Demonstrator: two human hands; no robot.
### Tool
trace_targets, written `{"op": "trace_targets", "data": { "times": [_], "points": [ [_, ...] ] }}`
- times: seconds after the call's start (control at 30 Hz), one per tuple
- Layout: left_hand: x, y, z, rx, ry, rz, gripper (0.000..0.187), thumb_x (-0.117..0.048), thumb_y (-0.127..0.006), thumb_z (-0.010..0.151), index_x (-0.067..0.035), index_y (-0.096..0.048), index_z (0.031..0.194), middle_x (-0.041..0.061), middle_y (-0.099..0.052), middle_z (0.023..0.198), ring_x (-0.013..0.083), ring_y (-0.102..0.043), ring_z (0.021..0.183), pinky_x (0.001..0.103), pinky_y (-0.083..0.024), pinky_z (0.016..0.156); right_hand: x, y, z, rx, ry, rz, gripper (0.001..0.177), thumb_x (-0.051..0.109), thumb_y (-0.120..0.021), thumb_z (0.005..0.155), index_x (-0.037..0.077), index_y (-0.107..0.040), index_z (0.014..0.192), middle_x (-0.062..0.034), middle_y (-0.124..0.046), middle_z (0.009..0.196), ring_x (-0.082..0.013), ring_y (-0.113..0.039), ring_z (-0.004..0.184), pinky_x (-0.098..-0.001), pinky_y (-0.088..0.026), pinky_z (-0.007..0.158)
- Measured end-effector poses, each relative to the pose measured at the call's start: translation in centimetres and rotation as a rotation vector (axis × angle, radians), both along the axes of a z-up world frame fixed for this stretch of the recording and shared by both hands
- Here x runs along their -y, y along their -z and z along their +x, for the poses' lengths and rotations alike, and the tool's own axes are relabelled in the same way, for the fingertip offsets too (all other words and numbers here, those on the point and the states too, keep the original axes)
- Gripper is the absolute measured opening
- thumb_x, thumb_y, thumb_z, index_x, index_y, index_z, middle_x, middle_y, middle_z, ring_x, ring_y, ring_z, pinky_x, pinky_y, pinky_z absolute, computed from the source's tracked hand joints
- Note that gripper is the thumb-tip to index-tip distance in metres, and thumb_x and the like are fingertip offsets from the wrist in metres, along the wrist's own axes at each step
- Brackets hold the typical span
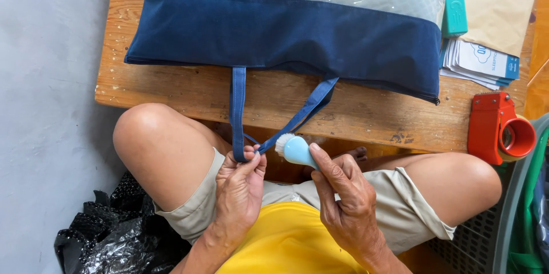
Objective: The person uses a small blue brush to clean the seams and surface of a blue pillow placed on a wooden table. They then use a green brush to wipe the pillow surface.
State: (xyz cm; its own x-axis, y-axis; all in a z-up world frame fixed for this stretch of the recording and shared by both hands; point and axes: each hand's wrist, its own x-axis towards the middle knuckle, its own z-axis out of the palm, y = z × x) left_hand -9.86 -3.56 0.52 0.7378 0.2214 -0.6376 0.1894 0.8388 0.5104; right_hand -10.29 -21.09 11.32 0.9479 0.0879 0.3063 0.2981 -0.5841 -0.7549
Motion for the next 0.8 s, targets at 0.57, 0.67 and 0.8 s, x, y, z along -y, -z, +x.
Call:
{"op": "trace_targets", "data": {
  "times": [0.57, 0.67, 0.8],
  "points": [
    [-0.4, -2.2, -0.6, 0.14, -0.04, 0.009, 0.023, 0.007, -0.07, 0.088, -0.012, -0.062, 0.099, 0.011, -0.071, 0.103, 0.0273, -0.071, 0.104, 0.042, -0.059, 0.098, -0.1, 6.4, 2.6, -0.012, -0.154, -0.105, 0.046, 0.01, -0.061, 0.105, 0.021, -0.055, 0.148, 0.0017, -0.036, 0.078, -0.0133, -0.038, 0.066, -0.0281, -0.037, 0.054],
    [-0.3, -2.0, -0.9, 0.09, -0.033, -0.001, 0.021, 0.005, -0.07, 0.089, -0.014, -0.061, 0.095, 0.007, -0.072, 0.092, 0.0231, -0.072, 0.096, 0.042, -0.059, 0.098, 1.2, 7.3, 4.1, -0.02, -0.022, -0.15, 0.045, 0.009, -0.063, 0.104, 0.023, -0.059, 0.146, 0.0026, -0.038, 0.08, -0.0129, -0.04, 0.067, -0.0283, -0.039, 0.059],
    [0.0, -2.1, -1.1, 0.09, -0.01, -0.03, 0.021, 0.004, -0.069, 0.09, -0.014, -0.061, 0.096, 0.005, -0.07, 0.095, 0.0218, -0.07, 0.101, 0.045, -0.056, 0.103, 1.1, 4.9, 3.0, -0.046, -0.193, 0.001, 0.047, 0.013, -0.065, 0.103, 0.027, -0.056, 0.147, 0.0053, -0.037, 0.08, -0.0104, -0.039, 0.066, -0.0268, -0.037, 0.053]
  ]
}}
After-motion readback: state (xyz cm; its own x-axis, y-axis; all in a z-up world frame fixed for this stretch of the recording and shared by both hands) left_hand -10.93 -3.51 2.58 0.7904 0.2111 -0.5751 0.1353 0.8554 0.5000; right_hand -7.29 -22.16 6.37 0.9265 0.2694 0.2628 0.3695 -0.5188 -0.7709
